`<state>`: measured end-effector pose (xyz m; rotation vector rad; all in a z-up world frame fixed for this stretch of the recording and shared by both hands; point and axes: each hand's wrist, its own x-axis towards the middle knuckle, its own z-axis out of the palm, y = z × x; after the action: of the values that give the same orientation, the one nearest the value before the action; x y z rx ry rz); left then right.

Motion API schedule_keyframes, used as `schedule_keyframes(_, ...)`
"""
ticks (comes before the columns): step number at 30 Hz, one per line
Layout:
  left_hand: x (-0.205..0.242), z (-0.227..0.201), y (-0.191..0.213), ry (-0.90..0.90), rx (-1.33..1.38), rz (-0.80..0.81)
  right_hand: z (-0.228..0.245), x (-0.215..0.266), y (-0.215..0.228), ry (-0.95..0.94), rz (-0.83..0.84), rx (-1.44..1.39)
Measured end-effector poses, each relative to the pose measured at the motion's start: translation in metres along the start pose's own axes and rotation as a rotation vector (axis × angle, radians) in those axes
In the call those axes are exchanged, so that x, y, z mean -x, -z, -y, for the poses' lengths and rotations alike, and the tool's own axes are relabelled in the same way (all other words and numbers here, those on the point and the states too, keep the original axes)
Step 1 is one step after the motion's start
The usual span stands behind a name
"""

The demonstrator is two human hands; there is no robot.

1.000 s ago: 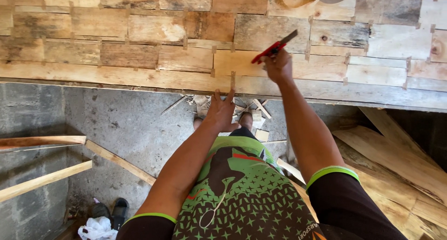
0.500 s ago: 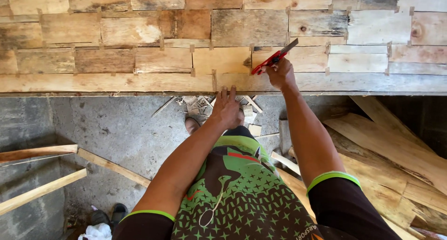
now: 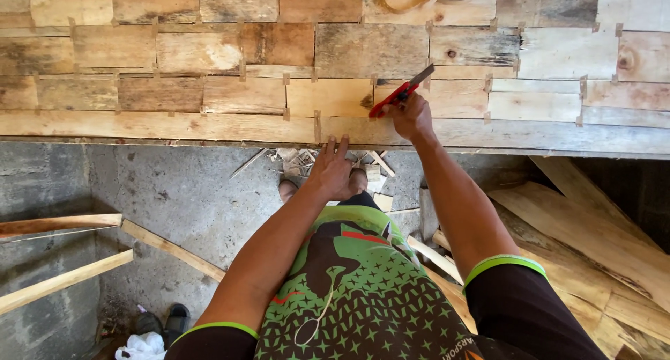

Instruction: Trimming the edges and seams of wooden slats on a large panel using a utility knife.

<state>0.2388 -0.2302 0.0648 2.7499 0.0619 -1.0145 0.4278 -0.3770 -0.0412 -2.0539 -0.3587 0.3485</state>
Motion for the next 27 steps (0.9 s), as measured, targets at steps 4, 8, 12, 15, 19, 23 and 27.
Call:
schedule_keyframes(4, 0.001, -0.005, -0.002, 0.009, 0.013, -0.005, -0.001, 0.0, 0.002, -0.056, 0.046, 0.043)
schedule_keyframes(8, -0.003, -0.004, -0.007, 0.015, 0.001, -0.017, 0.003, -0.002, 0.003, -0.024, 0.116, -0.097)
schedule_keyframes(12, -0.005, -0.003, -0.01, 0.031, 0.033, -0.02, 0.011, -0.007, 0.008, 0.04, 0.182, 0.043)
schedule_keyframes(15, -0.005, -0.003, -0.008, 0.016, 0.041, -0.049, 0.012, -0.012, 0.011, -0.07, 0.149, 0.138)
schedule_keyframes(19, -0.007, 0.001, -0.016, 0.018, 0.083, -0.068, -0.003, -0.03, 0.016, 0.081, 0.294, 0.154)
schedule_keyframes(23, -0.015, 0.004, -0.021, 0.009, 0.109, -0.119, -0.004, -0.06, 0.016, 0.065, 0.054, -0.048)
schedule_keyframes(27, -0.014, 0.007, -0.021, 0.035, 0.144, -0.118, -0.006, -0.077, 0.001, 0.044, 0.063, -0.081)
